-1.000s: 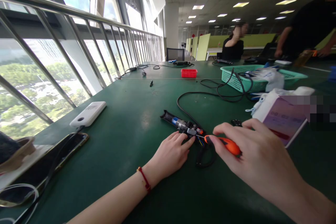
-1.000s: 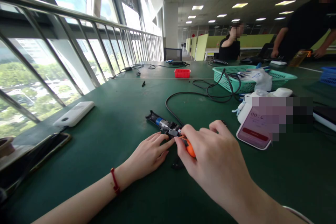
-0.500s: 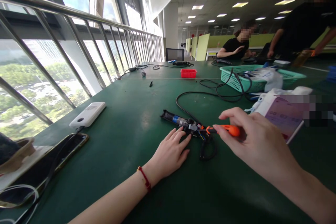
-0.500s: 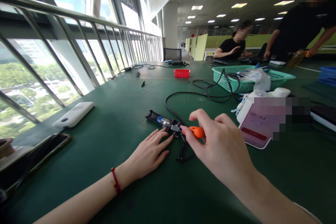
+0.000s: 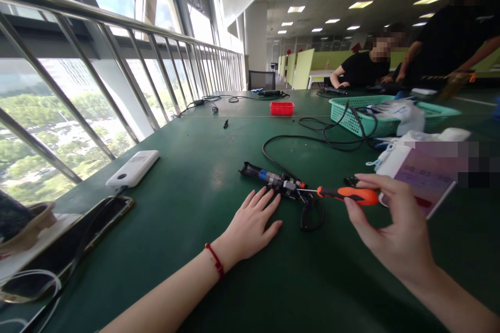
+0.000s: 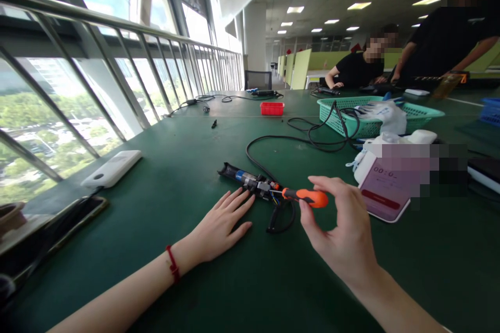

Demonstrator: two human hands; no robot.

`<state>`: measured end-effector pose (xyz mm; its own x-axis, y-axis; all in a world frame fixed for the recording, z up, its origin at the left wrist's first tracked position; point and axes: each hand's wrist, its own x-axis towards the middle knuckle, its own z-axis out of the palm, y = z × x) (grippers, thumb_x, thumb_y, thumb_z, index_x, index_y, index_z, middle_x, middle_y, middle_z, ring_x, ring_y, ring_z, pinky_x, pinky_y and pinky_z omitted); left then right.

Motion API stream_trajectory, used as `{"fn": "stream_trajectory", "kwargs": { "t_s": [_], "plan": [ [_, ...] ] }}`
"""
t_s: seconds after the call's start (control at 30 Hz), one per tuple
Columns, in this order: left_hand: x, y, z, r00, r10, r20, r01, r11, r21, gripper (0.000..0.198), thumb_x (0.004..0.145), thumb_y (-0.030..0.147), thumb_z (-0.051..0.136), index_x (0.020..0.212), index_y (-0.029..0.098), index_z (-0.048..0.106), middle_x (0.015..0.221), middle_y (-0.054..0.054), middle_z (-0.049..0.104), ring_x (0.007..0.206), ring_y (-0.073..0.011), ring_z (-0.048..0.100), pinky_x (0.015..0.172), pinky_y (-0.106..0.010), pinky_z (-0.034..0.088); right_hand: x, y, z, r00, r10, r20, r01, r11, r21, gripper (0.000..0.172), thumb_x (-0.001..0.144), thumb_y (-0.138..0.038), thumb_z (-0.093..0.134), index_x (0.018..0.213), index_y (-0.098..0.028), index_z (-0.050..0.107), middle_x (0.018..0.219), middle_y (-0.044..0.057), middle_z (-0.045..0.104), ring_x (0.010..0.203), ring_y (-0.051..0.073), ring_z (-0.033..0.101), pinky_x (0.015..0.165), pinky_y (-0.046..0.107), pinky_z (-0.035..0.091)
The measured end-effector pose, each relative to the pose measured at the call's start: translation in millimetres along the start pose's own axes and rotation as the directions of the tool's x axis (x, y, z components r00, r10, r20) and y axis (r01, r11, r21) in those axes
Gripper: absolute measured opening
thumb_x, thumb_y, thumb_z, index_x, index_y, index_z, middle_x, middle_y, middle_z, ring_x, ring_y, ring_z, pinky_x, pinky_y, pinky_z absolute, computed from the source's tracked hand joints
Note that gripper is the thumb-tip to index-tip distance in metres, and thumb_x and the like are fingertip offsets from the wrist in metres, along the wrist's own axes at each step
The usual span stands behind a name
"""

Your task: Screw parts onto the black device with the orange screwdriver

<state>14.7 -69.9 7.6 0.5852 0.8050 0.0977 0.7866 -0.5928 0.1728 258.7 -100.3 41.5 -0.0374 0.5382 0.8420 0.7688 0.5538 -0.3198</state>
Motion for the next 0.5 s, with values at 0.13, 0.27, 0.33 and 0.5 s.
{"fn": "stream_trajectory", "kwargs": {
  "t_s": [0.13,0.27,0.33,0.5],
  "plan": [
    [-1,2,0.8,1.0,-0.005,-0.011,0.005,1.0,0.001,0.055,0.093,0.048,0.027,0.142,0.022,0.026,0.147,-0.008,0.029,0.137,-0.0253,0.02,0.113,-0.048,0.018,-1,1,-1,0.999,-0.034,0.021,0.035,0.999,-0.026,0.026,0.078,-0.025,0.061,0.103,-0.02,0.056,0.074,0.001,0.058,0.07,0.017,0.056,0.064,0.031,0.045],
    [-2,7,-3.7,0.997,-0.01,-0.07,0.013,0.999,0.041,0.054,0.092,0.045,0.034,0.138,0.017,0.035,0.139,-0.014,0.039,0.13,-0.0271,0.034,0.11,-0.048,0.025,-1,3,0,0.997,-0.069,-0.019,0.069,0.997,-0.018,0.027,0.078,-0.024,0.06,0.105,-0.021,0.055,0.08,0.003,0.059,0.076,0.019,0.057,0.065,0.033,0.047],
    [-2,4,-10.6,0.994,0.058,-0.088,-0.051,0.995,0.083,0.052,0.092,0.044,0.036,0.135,0.016,0.041,0.133,-0.014,0.045,0.127,-0.0252,0.039,0.111,-0.045,0.026,-1,4,1,0.996,-0.078,-0.045,0.078,0.997,0.0,0.034,0.077,-0.023,0.06,0.11,-0.02,0.052,0.091,0.006,0.059,0.083,0.021,0.058,0.068,0.035,0.048],
    [-2,-40,-34.6,0.965,0.16,-0.206,-0.095,0.952,0.292,0.046,0.093,0.039,0.036,0.136,0.023,0.039,0.142,-0.006,0.038,0.136,-0.0247,0.024,0.114,-0.051,0.008,-2,3,0,0.999,-0.05,0.018,0.05,0.998,-0.042,0.015,0.08,-0.023,0.059,0.094,-0.023,0.058,0.075,0.001,0.058,0.065,0.016,0.056,0.058,0.031,0.046]
  ]
}}
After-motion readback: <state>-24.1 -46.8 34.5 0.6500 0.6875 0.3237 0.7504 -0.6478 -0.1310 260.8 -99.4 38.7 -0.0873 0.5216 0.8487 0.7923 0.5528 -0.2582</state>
